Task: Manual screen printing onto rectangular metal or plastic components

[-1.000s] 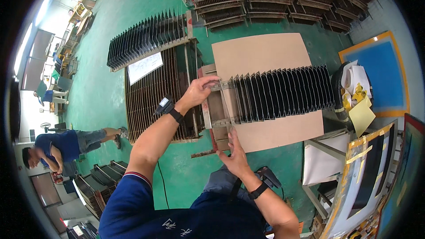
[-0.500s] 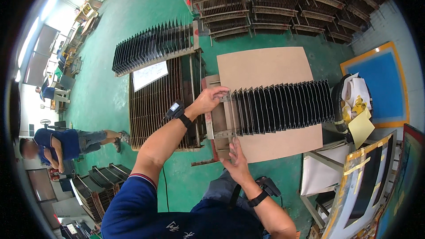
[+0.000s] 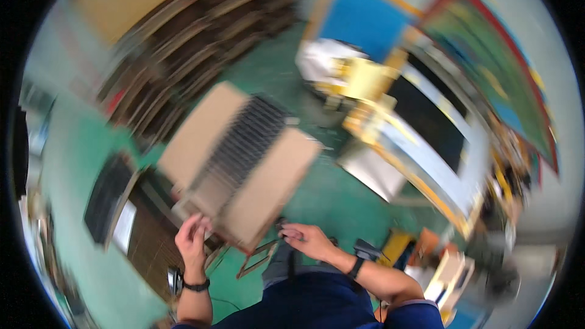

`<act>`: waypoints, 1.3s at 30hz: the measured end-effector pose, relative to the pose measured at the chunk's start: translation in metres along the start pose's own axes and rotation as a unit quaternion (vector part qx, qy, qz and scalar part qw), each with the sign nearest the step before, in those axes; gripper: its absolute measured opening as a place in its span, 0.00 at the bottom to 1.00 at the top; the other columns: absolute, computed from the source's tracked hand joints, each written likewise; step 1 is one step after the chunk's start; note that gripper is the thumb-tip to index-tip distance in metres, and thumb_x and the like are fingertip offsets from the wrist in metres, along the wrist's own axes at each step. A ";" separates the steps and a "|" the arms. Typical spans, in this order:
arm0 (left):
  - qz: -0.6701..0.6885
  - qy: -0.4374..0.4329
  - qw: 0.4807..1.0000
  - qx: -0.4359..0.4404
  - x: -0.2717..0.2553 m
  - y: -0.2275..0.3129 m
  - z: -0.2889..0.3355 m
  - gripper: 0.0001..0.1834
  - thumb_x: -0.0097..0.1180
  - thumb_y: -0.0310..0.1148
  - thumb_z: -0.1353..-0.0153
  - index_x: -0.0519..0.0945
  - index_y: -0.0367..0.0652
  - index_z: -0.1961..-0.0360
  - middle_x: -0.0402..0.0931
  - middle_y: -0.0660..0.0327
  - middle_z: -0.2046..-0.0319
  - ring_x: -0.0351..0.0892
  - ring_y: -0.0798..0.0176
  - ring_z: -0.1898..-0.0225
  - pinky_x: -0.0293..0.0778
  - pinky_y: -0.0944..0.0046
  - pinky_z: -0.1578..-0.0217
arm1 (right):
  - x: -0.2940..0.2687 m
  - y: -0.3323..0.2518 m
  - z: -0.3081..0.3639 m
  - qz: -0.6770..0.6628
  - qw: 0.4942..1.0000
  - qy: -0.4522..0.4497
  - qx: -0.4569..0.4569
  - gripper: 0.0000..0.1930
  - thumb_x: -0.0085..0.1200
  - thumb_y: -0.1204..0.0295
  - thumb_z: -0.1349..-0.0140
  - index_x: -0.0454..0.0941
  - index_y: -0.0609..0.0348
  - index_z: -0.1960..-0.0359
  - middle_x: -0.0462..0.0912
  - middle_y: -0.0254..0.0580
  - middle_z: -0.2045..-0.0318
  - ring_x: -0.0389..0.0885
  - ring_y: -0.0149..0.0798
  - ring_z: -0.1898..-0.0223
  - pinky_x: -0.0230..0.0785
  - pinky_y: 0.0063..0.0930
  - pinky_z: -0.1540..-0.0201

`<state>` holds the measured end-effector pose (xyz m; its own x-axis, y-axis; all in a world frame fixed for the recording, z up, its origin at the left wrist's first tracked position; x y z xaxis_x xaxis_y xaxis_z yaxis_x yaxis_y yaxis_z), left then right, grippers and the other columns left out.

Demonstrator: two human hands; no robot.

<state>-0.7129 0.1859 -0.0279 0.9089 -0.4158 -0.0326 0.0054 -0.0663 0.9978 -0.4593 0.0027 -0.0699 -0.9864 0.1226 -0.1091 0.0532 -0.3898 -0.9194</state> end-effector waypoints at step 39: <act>-0.178 -0.653 0.735 -0.049 0.642 0.077 0.286 0.14 0.50 0.19 0.35 0.77 0.33 0.49 0.81 0.56 0.60 0.81 0.64 0.58 0.76 0.66 0.54 | -0.343 0.470 0.799 0.164 0.598 0.706 0.342 0.44 0.75 0.66 0.68 0.69 0.65 0.44 0.78 0.60 0.54 0.76 0.58 0.50 0.69 0.44 0.45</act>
<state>-0.2485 -0.3460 0.0118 -0.3311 -0.9080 -0.2567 0.2341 -0.3425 0.9099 -0.2204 -0.9517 -0.1627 0.1995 0.3979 -0.8955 -0.3440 -0.8272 -0.4443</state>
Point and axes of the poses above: each hand's wrist, its own z-axis away from the middle knuckle, its own x-axis out of the palm, y = z × x, the point moved 3 cm from there along -z, towards the middle knuckle
